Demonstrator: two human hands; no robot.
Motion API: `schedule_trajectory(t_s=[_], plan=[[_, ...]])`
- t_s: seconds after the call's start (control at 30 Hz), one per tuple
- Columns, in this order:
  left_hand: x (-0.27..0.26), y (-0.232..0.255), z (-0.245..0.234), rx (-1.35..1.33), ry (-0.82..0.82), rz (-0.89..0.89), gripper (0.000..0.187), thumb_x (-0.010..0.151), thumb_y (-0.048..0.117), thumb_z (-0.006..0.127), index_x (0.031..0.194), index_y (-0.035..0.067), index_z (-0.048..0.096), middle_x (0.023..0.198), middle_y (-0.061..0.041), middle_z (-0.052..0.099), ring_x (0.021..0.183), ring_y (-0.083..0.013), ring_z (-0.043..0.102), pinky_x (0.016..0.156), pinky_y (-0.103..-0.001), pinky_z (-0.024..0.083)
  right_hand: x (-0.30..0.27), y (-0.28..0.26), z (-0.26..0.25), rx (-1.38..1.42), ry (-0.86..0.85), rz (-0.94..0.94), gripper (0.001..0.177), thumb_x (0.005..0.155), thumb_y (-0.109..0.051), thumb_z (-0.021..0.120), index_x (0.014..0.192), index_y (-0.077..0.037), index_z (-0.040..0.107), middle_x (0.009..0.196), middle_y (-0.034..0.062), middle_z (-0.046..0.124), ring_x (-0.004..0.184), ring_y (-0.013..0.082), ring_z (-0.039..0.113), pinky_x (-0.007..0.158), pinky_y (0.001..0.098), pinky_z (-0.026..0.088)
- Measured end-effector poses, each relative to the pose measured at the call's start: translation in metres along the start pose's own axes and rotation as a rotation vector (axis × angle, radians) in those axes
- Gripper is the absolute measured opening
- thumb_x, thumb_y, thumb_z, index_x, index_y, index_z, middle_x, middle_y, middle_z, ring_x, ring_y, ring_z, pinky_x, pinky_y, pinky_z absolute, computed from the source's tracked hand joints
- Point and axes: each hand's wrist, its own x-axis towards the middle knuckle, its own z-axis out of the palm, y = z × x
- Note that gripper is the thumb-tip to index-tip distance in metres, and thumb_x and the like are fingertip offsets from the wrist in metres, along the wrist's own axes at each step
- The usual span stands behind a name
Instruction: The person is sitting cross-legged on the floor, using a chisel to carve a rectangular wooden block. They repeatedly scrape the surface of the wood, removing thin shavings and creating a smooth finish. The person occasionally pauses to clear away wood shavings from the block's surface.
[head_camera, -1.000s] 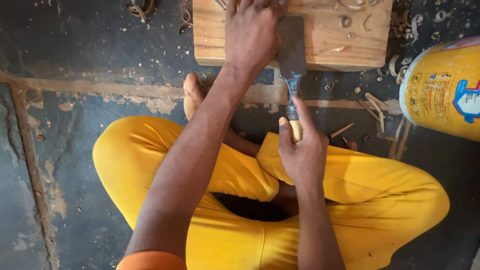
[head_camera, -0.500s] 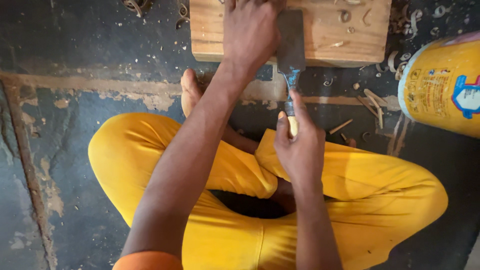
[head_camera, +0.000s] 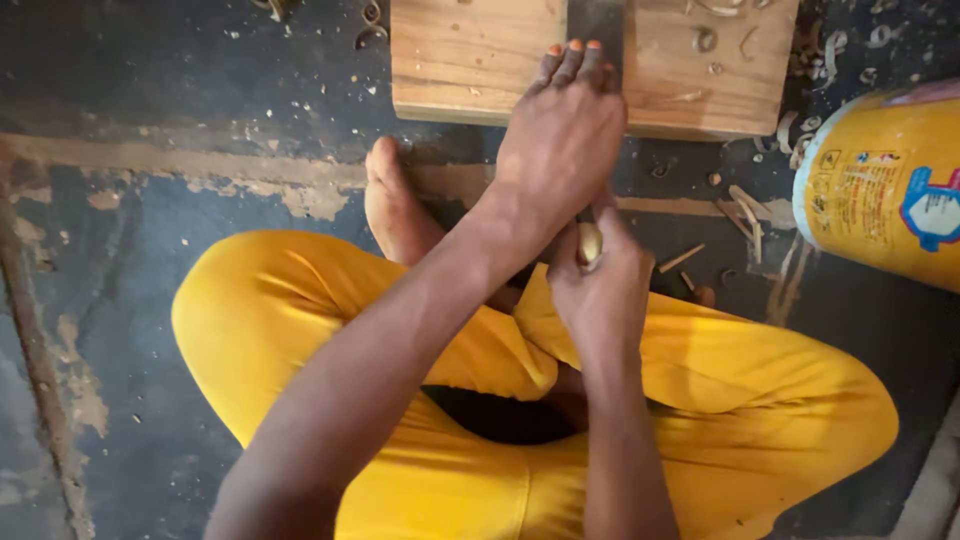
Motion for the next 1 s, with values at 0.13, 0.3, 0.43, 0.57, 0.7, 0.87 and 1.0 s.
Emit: schedule_trajectory(t_s=[0.13,0.3,0.43,0.57,0.7,0.87,1.0], plan=[[0.013,-0.010,0.016,-0.035,0.078,-0.003,0.035,0.094,0.011,0.053,0.115,-0.010,0.070,0.139,-0.029,0.058,0.133,-0.0402,0.055,0.114,-0.045,0.039,0.007,0.004,0.010,0.044,0.070,-0.218,0.047,0.096,-0.004,0.061,0.143,-0.001,0.057,0.090,0.0287,0.067,0.083,0.0339,0.074,0.071,0.0386,0.056],[0.044,-0.013,0.016,-0.110,0.071,-0.080,0.032,0.090,0.010,0.056,0.115,-0.003,0.070,0.129,-0.023,0.066,0.124,-0.0346,0.063,0.107,-0.042,0.050,0.033,-0.011,0.007,0.026,-0.005,0.020,0.038,0.097,-0.011,0.057,0.134,-0.006,0.066,0.090,0.0288,0.072,0.080,0.0410,0.074,0.073,0.0418,0.054],[0.044,-0.018,-0.018,-0.213,0.164,-0.075,0.043,0.067,0.012,0.066,0.107,-0.005,0.068,0.115,-0.024,0.067,0.105,-0.0407,0.066,0.085,-0.042,0.056,0.036,-0.026,0.005,-0.003,0.102,-0.219,0.038,0.095,-0.010,0.063,0.133,-0.003,0.065,0.109,0.0324,0.070,0.111,0.0463,0.065,0.086,0.0451,0.054],[0.013,-0.040,-0.047,-0.250,-0.223,-0.027,0.044,0.080,0.026,0.072,0.118,0.004,0.066,0.124,-0.018,0.068,0.113,-0.0369,0.067,0.096,-0.046,0.053,0.029,-0.004,0.010,0.052,0.081,-0.277,0.047,0.093,-0.008,0.063,0.140,-0.003,0.060,0.114,0.0330,0.068,0.114,0.0467,0.063,0.088,0.0451,0.054],[-0.001,-0.054,-0.049,-0.197,-0.086,-0.023,0.040,0.087,0.016,0.063,0.123,0.000,0.061,0.131,-0.018,0.065,0.119,-0.0376,0.064,0.106,-0.047,0.048,0.039,0.009,0.021,0.033,0.176,-0.485,0.043,0.103,-0.008,0.068,0.143,-0.003,0.056,0.119,0.0288,0.073,0.113,0.0374,0.076,0.091,0.0412,0.060],[0.018,-0.067,-0.034,-0.057,0.320,-0.145,0.060,0.083,0.014,0.062,0.137,-0.009,0.052,0.138,-0.026,0.057,0.130,-0.0405,0.055,0.110,-0.048,0.042,0.024,0.008,0.002,0.608,-0.037,0.162,0.056,0.099,-0.014,0.064,0.153,-0.016,0.050,0.078,0.0024,0.062,0.052,0.0109,0.057,0.043,0.0292,0.047],[0.024,-0.070,-0.043,0.044,0.289,-0.334,0.054,0.087,0.016,0.061,0.137,-0.005,0.054,0.139,-0.025,0.055,0.137,-0.0408,0.048,0.116,-0.051,0.038,0.009,0.015,-0.018,0.615,0.010,0.182,0.056,0.100,-0.015,0.063,0.153,-0.016,0.047,0.076,-0.0025,0.060,0.051,0.0078,0.058,0.041,0.0274,0.048]])
